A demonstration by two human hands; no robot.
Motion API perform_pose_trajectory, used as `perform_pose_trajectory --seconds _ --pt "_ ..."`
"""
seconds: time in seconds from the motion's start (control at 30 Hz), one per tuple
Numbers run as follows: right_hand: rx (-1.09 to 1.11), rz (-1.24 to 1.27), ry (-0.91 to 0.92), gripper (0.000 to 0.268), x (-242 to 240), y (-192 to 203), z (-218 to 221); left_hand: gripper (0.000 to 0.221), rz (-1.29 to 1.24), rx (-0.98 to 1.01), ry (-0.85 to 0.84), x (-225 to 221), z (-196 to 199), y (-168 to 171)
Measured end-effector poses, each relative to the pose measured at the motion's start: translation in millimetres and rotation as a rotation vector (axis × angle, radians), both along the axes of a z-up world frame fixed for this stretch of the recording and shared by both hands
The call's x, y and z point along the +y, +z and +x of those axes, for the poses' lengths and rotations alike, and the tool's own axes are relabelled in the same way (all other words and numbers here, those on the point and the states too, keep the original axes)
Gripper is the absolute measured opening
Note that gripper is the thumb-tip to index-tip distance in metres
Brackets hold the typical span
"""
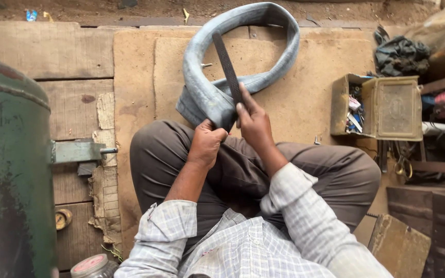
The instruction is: Manually file the surface of a motorcycle inner tube as part of a puncture repair.
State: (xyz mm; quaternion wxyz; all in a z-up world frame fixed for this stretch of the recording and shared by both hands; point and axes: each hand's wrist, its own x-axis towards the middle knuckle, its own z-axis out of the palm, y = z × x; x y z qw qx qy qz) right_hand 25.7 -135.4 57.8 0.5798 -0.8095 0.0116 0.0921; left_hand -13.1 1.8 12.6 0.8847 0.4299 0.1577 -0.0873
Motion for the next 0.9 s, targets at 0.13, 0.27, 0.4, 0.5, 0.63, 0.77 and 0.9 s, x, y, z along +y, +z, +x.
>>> perform_pose_trajectory --seconds 0.13,0.27,0.4,0.5,0.63,0.77,0.9 --pt "-0.018 0.105 0.021 0.054 -26.9 11.8 -15.2 0.035 -0.020 -0.015 0.076 6.2 11.6 10.1" --pt "0.275 0.050 0.064 0.056 -71.4 10.0 -83.4 0.033 -0.081 0.040 0.088 5.0 4.9 1.6" --pt "0.288 0.058 0.062 0.056 -66.3 6.5 -88.9 0.034 -0.071 0.019 0.081 1.2 9.6 -10.6" --pt "0.130 -0.178 0.108 0.054 -13.5 23.8 -33.3 0.036 -0.045 -0.002 0.088 1.2 10.0 3.5" --pt "0.116 -0.079 0.049 0.054 4.9 24.2 7.3 0.036 -0.007 -0.026 0.073 -5.1 1.6 -10.9" --pt "0.115 -0.006 0.069 0.054 -29.7 27.7 -19.5 0.030 0.026 -0.064 0.115 -0.1 7.1 -1.6" --pt "0.278 -0.118 0.110 0.057 -75.7 10.8 -80.2 0.031 -0.009 0.055 0.121 3.4 9.7 10.5"
